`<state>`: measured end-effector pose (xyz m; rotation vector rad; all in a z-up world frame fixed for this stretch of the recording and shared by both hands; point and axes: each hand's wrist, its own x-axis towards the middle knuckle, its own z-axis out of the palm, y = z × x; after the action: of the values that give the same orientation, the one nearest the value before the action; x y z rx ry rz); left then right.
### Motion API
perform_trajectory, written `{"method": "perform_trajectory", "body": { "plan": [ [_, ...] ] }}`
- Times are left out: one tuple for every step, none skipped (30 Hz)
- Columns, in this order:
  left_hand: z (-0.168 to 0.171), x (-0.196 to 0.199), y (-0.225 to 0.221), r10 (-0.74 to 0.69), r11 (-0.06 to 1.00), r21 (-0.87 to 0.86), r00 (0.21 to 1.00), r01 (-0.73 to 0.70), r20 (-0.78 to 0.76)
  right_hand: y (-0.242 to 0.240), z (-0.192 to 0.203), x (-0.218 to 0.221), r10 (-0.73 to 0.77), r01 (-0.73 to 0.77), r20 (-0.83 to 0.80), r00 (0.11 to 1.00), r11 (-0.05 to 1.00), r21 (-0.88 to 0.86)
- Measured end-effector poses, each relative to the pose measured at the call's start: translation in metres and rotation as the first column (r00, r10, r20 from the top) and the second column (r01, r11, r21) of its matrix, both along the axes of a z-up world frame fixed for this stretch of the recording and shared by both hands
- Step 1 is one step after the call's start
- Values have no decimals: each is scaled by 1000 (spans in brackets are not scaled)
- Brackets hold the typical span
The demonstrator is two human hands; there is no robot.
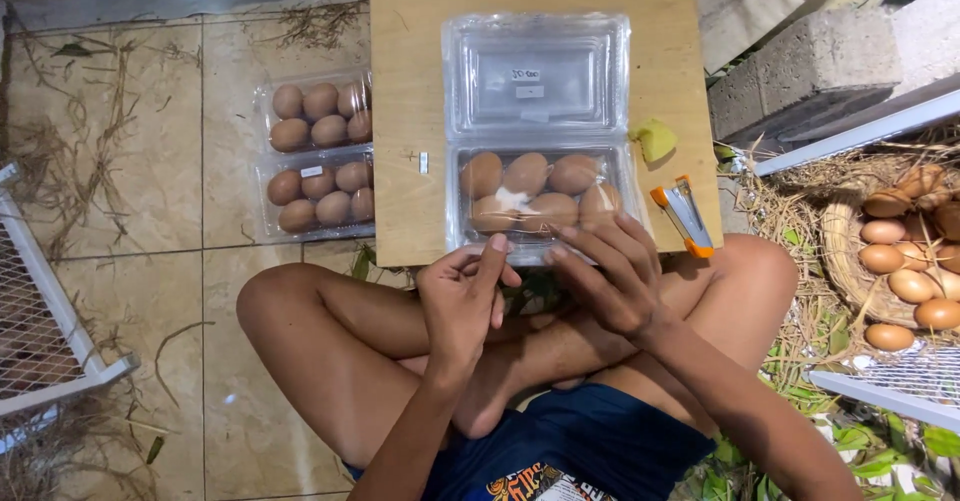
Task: Cleaning eggs with a sponge and packing them into plastic cartons, then stapling the cartons shut.
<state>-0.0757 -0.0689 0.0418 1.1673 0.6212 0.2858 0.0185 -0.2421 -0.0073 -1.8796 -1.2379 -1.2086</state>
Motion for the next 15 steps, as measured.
{"method": "perform_trajectory", "body": {
  "plan": [
    [-4,-1,-2,-4,1000,-1,1000,4,-1,-7,-14,-11,-4,4,-1,1000,1000,-1],
    [-9,-1,-4,27,1000,2,1000,-27,4,-14,-28,-22,-8,19,-70,997,987,159],
    [-13,-3,-6,60,998,4,998,-60,5,-21,-42,-34,2,43,-142,990,949,312],
    [-16,-6,-8,58,998,3,998,-58,2,-17,-24,-49,0,46,-145,989,949,311],
    [-20,-6,-9,73,997,6,997,-73,9,-13,-6,-62,120,97,-584,803,940,327],
    [-23,-6,-11,87,996,10,996,-87,17,-8,12,-75,228,151,-877,422,937,316],
    [-22,-7,-11,86,996,9,996,-86,14,-9,9,-75,227,152,-879,420,937,315],
    [-21,-7,-11,97,995,6,995,-97,27,-11,5,-75,347,153,-923,166,916,372],
    [-21,-7,-13,102,995,1,994,-102,37,-13,1,-76,443,177,-891,-99,889,423],
    [-22,-9,-15,97,995,-1,995,-97,32,-9,3,-74,442,183,-891,-101,889,420],
    [-22,-10,-16,102,995,-2,993,-102,59,-4,5,-70,523,346,-833,-181,827,444],
    [-22,-11,-17,106,994,-2,991,-106,86,1,7,-66,607,501,-757,-242,746,439],
    [-23,-12,-18,105,994,-1,991,-105,89,2,9,-64,609,501,-757,-239,745,441],
    [-25,-12,-18,93,995,12,991,-95,92,3,11,-63,629,548,-740,-240,717,431],
    [-26,-15,-19,84,996,24,992,-87,90,4,13,-63,646,593,-722,-246,690,416]
  ]
}}
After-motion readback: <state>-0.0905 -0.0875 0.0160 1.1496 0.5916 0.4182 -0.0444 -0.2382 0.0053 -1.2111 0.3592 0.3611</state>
